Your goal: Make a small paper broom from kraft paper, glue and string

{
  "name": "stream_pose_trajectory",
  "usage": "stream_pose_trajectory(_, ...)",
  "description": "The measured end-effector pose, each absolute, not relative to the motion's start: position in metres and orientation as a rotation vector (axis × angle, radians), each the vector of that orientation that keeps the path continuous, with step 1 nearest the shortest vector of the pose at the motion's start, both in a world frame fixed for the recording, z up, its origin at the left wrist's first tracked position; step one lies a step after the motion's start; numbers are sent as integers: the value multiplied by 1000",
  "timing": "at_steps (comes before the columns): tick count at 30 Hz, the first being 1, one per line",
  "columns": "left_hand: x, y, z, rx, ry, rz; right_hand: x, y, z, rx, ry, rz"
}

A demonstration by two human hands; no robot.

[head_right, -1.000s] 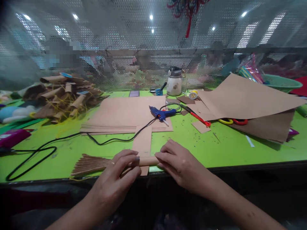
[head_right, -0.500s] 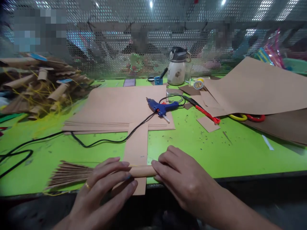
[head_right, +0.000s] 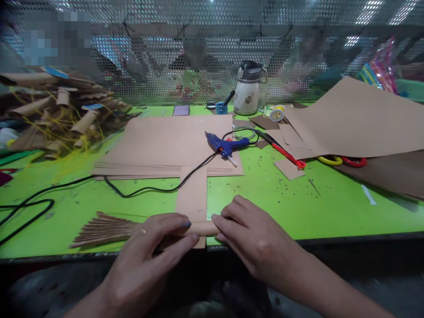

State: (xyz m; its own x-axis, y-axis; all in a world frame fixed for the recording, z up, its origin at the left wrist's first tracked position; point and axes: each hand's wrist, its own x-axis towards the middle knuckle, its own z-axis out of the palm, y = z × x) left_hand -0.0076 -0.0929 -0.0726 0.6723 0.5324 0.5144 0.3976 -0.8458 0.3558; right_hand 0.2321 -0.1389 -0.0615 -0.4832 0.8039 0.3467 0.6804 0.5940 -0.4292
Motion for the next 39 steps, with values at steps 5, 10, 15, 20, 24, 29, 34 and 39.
stream_pose_trajectory(5,-3,-91,-60,2664,723,905,231,-139,-59,-1245,-2326,299)
stream_pose_trajectory(10,4,-85,-55,2520,769,889,228,-142,-49,-1362,-2329,357)
stream_pose_trajectory(15,7,-84,-53,2501,837,861,224,-142,-39,-1428,-2388,329)
stream_pose_trajectory(20,9,-79,-48,2539,853,794,212,-143,-33,-1320,-2301,243)
stream_pose_trajectory(24,12,-73,-47,2526,886,733,198,-142,-38,-1119,-2135,153)
stream_pose_trajectory(29,12,-73,-50,2508,973,751,192,-137,-53,-1164,-2192,190)
stream_pose_trajectory(34,9,-79,-51,2497,1024,760,194,-136,-60,-1169,-2082,329)
stream_pose_trajectory(39,6,-83,-55,2547,971,916,193,-134,-63,-1154,-2135,276)
